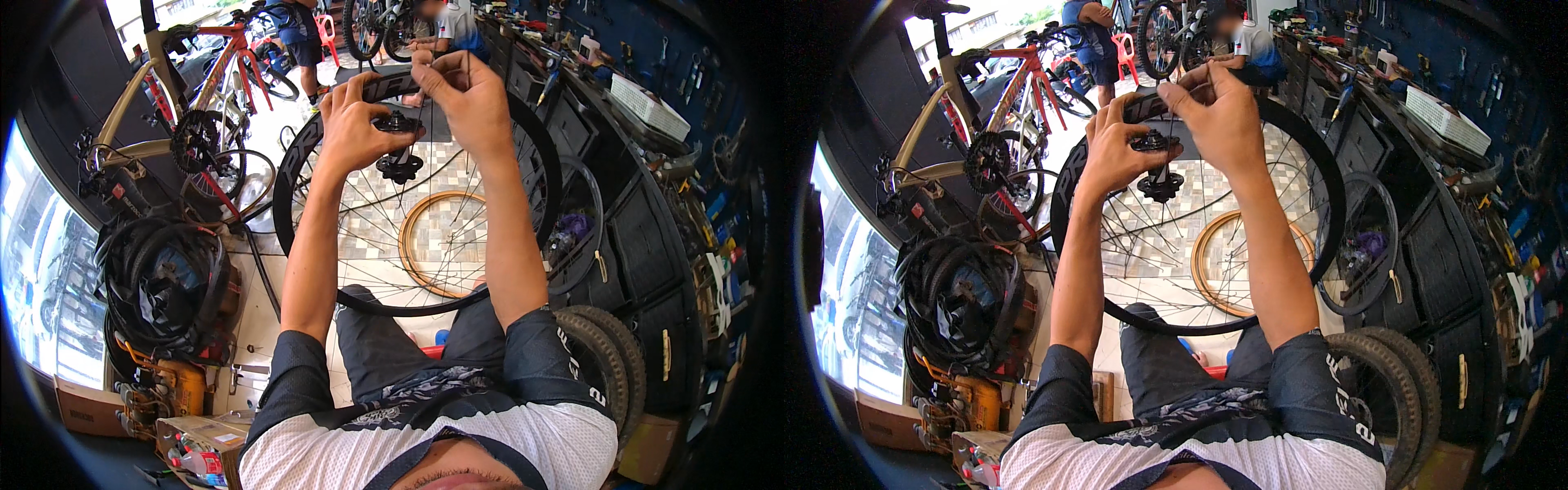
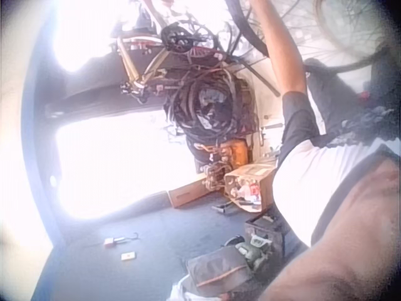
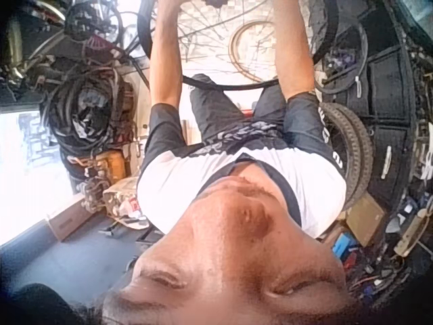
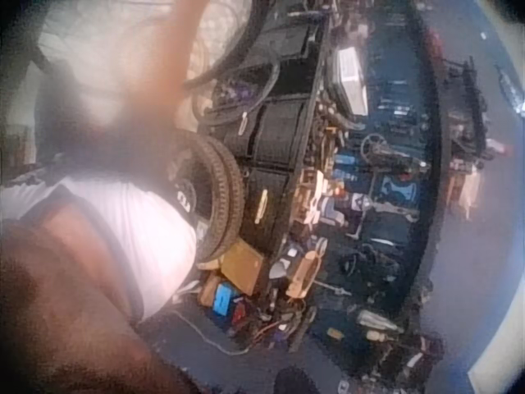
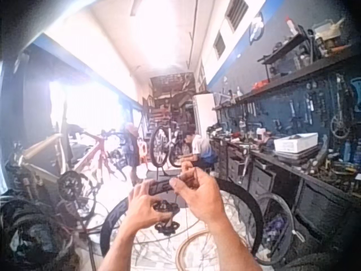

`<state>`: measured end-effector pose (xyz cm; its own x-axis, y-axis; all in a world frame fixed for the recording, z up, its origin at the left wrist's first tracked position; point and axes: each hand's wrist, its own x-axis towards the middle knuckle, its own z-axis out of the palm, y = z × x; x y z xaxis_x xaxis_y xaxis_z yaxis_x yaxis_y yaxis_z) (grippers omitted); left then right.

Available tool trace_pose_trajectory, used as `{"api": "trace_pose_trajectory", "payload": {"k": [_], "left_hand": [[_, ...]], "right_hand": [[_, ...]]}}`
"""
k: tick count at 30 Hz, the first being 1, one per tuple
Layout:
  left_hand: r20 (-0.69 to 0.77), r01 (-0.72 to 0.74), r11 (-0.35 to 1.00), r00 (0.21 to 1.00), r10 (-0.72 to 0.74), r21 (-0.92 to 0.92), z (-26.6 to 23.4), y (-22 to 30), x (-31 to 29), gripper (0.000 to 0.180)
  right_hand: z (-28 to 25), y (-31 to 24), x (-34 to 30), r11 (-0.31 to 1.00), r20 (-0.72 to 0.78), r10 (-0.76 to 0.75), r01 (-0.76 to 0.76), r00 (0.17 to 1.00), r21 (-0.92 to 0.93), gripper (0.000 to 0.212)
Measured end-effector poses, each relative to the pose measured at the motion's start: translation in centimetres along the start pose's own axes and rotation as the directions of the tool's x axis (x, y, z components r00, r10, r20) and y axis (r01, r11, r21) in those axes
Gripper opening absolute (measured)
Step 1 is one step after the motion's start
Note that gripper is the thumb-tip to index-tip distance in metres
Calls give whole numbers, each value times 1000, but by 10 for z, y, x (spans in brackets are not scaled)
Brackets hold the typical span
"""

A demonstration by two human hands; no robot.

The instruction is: The person laces a bicycle wheel by threading spokes through the hub and rim, tightening them by hand, and adjusting the wheel's alignment. The person handles the wheel, spokes, and hub while seated on the floor.

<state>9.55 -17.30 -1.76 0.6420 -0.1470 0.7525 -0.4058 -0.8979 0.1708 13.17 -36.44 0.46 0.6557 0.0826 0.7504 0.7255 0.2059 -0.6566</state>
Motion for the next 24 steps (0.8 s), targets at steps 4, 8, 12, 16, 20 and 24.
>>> {"api": "trace_pose_trajectory", "payload": {"k": [4,8,12,16,20,24], "left_hand": [[0,12,1000,1000,-12,12,-2,1,1,64],[11,17,1000,1000,-16,-14,-1,0,-1,66],[14,-24,1000,1000,24,0,-1,-1,-2,67],[31,-25,1000,999,24,19,-5,-2,-4,68],[44,-16,1000,999,15,6,-6,2,-2,71],[48,15,1000,999,-14,-20,-7,3,-3,74]], "right_hand": [[2,-3,12,990,-19,-76,73,997,-124,29],[4,-4,21,979,28,-27,32,999,-201,31],[0,-5,31,993,31,-97,99,995,-63,29],[-4,-24,35,988,-18,-150,150,989,37,28],[-8,-44,38,988,19,-56,53,998,146,17],[-5,-57,34,963,18,-61,54,998,264,7]]}}
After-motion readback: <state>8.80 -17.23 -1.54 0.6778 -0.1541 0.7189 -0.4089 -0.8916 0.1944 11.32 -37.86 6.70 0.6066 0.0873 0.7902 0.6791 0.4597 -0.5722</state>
